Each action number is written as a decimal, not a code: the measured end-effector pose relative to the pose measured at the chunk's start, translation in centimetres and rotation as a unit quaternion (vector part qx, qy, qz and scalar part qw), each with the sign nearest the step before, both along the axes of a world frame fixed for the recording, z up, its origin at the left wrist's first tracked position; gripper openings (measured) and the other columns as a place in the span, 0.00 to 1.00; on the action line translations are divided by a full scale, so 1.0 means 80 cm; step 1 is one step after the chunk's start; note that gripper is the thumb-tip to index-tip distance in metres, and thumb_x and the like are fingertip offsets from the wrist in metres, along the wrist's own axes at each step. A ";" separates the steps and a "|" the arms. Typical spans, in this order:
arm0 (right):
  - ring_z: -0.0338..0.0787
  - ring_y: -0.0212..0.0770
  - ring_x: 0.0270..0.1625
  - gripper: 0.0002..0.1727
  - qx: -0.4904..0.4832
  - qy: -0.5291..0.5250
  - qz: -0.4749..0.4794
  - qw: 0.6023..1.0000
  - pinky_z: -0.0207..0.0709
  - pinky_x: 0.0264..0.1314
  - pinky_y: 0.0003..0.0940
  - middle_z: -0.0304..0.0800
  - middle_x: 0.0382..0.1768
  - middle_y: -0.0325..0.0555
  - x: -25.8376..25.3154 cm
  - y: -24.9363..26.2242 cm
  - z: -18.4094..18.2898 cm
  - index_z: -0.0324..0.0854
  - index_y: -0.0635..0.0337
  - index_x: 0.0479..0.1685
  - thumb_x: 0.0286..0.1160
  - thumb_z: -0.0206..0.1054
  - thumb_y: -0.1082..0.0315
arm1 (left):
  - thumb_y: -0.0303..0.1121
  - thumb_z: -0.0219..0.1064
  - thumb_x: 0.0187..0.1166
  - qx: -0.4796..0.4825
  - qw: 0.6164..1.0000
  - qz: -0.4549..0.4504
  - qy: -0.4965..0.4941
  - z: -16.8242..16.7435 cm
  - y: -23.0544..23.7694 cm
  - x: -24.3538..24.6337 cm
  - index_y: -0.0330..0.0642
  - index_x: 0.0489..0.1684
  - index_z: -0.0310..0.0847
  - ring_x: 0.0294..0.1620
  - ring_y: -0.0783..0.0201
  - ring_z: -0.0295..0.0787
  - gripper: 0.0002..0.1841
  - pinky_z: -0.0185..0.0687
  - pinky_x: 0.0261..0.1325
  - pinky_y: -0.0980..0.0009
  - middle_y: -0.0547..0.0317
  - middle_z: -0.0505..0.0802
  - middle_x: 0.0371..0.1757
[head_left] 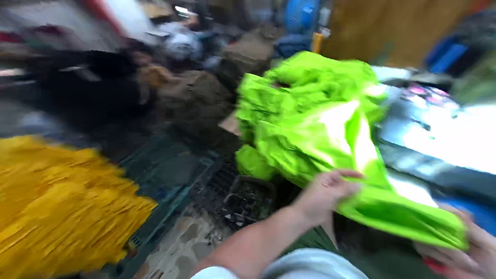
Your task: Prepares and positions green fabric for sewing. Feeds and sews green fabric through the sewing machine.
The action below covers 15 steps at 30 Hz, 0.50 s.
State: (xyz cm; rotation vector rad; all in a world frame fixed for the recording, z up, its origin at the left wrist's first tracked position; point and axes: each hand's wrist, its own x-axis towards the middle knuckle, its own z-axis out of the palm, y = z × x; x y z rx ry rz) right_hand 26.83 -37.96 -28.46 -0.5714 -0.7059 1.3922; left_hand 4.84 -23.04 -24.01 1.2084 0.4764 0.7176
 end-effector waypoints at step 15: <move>0.89 0.20 0.37 0.14 0.023 -0.363 -0.269 0.892 0.85 0.38 0.14 0.93 0.41 0.25 -0.031 -0.015 0.042 0.89 0.45 0.49 0.64 0.81 0.68 | 0.23 0.76 0.70 0.300 0.954 0.002 -0.002 -0.029 0.018 -0.012 0.40 0.48 0.95 0.39 0.82 0.81 0.11 0.81 0.45 0.87 0.70 0.86 0.35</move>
